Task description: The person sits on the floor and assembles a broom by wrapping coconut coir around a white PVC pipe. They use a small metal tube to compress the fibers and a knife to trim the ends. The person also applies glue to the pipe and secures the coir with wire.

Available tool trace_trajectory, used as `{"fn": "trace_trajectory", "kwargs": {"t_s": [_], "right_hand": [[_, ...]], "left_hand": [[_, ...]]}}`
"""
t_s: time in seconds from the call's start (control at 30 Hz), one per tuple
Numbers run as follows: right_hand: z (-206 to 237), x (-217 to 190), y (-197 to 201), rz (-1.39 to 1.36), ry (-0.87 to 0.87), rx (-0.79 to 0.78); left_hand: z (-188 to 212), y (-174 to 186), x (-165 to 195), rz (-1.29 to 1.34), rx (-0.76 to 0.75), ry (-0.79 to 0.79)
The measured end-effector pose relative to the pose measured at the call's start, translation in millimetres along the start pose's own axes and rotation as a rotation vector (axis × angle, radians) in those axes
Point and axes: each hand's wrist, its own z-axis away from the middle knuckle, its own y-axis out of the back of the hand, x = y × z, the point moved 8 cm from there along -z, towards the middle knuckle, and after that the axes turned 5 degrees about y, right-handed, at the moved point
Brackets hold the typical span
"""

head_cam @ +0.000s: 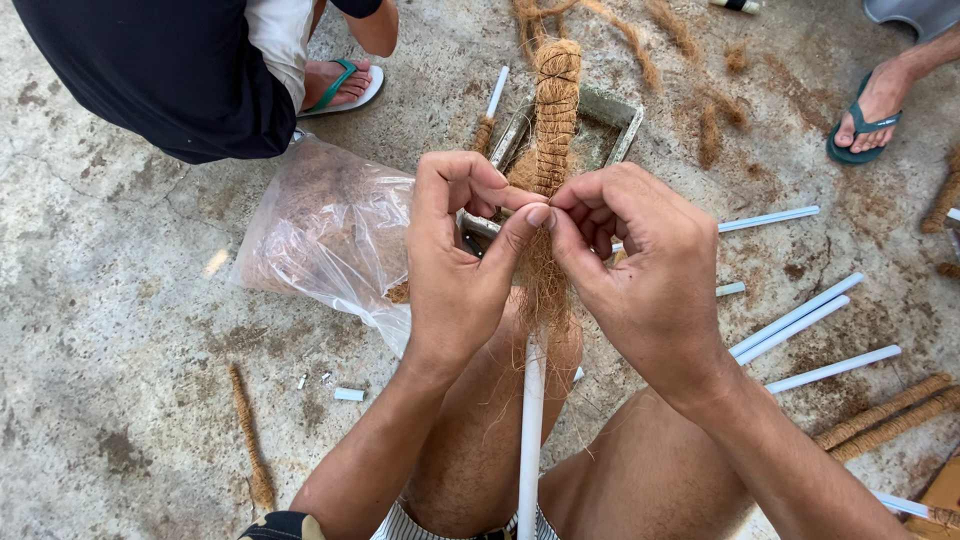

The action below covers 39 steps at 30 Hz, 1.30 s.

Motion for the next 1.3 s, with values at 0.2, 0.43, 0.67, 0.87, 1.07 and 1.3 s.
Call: {"fn": "trace_trajectory", "kwargs": {"t_s": [0.2, 0.43, 0.67, 0.87, 1.07, 1.3], "right_hand": [[-1, -2, 2, 0.018, -0.007, 0.037], [-1, -10, 0, 0.142, 0.103, 0.067], [0, -12, -1, 0.201, 0.157, 0.06], [1, -16, -2, 0.235, 0.199, 0.046], [2, -16, 1, 0.232, 0.186, 0.049], [-2, -13, 2, 0.169, 0.155, 0.021]], "left_hand": [[-1, -2, 9, -0.13, -0.003, -0.046], [-3, -7, 18, -0.259, -0.081, -0.061], [-7, -6, 21, -0.273, -0.111, -0.041], [-5, -10, 31, -0.405, -0.14, -0.13], [-9, -8, 35, -0.368, -0.134, -0.119], [-13, -7, 31, -0.295, -0.228, -0.042]]}}
